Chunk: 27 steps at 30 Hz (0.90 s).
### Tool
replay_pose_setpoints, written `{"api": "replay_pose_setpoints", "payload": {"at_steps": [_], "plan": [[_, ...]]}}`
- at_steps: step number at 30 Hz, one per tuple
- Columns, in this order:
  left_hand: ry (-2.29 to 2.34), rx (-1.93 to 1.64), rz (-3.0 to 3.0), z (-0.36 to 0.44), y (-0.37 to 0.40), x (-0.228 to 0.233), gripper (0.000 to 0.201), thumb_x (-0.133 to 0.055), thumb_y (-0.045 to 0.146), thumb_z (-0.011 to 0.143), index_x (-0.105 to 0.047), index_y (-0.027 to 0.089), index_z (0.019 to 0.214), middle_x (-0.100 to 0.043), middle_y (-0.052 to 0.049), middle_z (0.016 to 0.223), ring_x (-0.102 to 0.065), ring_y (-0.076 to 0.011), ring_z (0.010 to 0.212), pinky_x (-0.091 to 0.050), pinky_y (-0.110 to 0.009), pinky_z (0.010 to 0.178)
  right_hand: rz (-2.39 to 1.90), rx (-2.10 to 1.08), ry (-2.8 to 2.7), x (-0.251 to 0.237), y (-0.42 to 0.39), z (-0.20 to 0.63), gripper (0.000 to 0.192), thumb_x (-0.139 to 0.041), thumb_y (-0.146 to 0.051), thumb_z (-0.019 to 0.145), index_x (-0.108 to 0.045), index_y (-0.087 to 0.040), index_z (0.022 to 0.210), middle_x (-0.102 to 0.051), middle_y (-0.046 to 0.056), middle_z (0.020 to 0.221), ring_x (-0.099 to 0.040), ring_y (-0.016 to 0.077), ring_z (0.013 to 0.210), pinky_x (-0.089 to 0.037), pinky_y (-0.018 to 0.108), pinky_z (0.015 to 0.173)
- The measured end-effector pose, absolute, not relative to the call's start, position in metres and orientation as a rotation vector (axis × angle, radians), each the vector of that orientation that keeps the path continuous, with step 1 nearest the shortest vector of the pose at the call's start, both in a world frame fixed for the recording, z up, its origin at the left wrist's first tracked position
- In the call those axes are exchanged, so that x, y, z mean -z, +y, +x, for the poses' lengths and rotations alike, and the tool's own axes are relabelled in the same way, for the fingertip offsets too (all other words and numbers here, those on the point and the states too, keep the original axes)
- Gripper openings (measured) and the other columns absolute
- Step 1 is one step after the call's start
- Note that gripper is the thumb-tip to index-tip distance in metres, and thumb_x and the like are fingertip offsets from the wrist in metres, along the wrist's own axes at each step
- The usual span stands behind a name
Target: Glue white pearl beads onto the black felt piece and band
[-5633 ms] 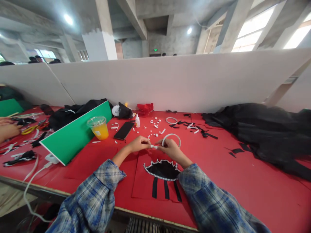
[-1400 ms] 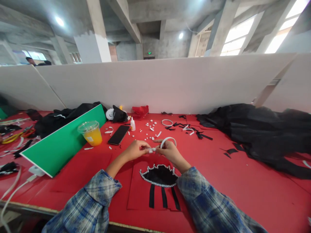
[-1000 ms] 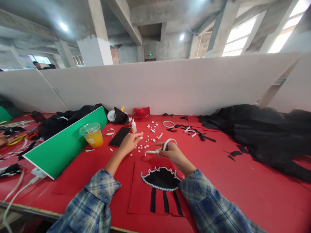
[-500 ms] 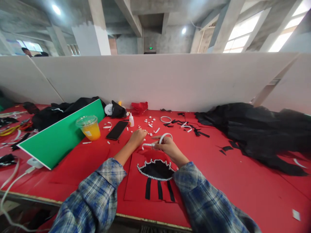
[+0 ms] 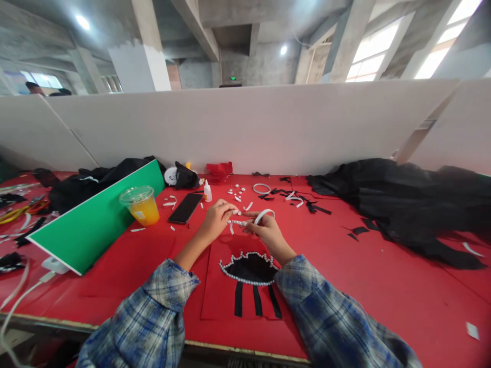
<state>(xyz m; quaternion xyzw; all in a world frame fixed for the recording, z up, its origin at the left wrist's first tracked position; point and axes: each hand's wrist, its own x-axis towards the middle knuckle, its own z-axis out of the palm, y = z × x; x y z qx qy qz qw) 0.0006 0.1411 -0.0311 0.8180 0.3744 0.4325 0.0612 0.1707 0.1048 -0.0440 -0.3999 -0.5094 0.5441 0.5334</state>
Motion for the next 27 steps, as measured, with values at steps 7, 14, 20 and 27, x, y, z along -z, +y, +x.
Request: {"api": "replay_pose_setpoints", "payload": {"at_steps": [7, 14, 20, 27], "plan": [[0.895, -1.426, 2.442, 0.0, 0.132, 0.036, 0.015, -0.056, 0.022, 0.085, -0.068, 0.016, 0.092, -0.059, -0.003, 0.077, -0.058, -0.0118, 0.069, -0.046, -0.022, 0.06, -0.966, -1.247, -1.142, 0.045, 0.105, 0.169, 0.025, -0.071, -0.025, 0.059, -0.063, -0.012, 0.079, -0.064, 0.001, 0.061, -0.06, 0.0137, 0.058, -0.044, 0.027, 0.059], [0.844, -1.601, 2.731, 0.004, 0.125, 0.044, 0.02, -0.052, 0.027, 0.087, -0.067, 0.016, 0.095, -0.055, -0.003, 0.074, -0.051, -0.0127, 0.07, -0.045, -0.024, 0.063, -0.888, -1.306, -1.108, 0.042, 0.101, 0.17, 0.04, -0.073, -0.027, 0.06, -0.06, -0.011, 0.095, -0.065, 0.0, 0.062, -0.06, 0.0135, 0.06, -0.041, 0.026, 0.058], [0.87, -1.731, 2.867, 0.008, 0.116, 0.04, 0.019, -0.056, 0.025, 0.085, -0.065, 0.019, 0.101, -0.054, -0.002, 0.076, -0.048, -0.0137, 0.073, -0.043, -0.027, 0.068, -0.837, -1.307, -1.15, 0.032, 0.096, 0.17, 0.04, -0.073, -0.026, 0.061, -0.06, -0.01, 0.096, -0.062, -0.002, 0.059, -0.054, 0.0099, 0.055, -0.038, 0.026, 0.057], [0.871, -1.765, 2.874, 0.009, 0.116, 0.04, 0.016, -0.058, 0.024, 0.084, -0.067, 0.019, 0.096, -0.052, -0.002, 0.076, -0.046, -0.0138, 0.073, -0.042, -0.027, 0.067, -0.844, -1.292, -1.185, 0.032, 0.096, 0.169, 0.037, -0.07, -0.025, 0.063, -0.061, -0.011, 0.096, -0.062, -0.002, 0.062, -0.052, 0.0096, 0.056, -0.039, 0.026, 0.059]]}}
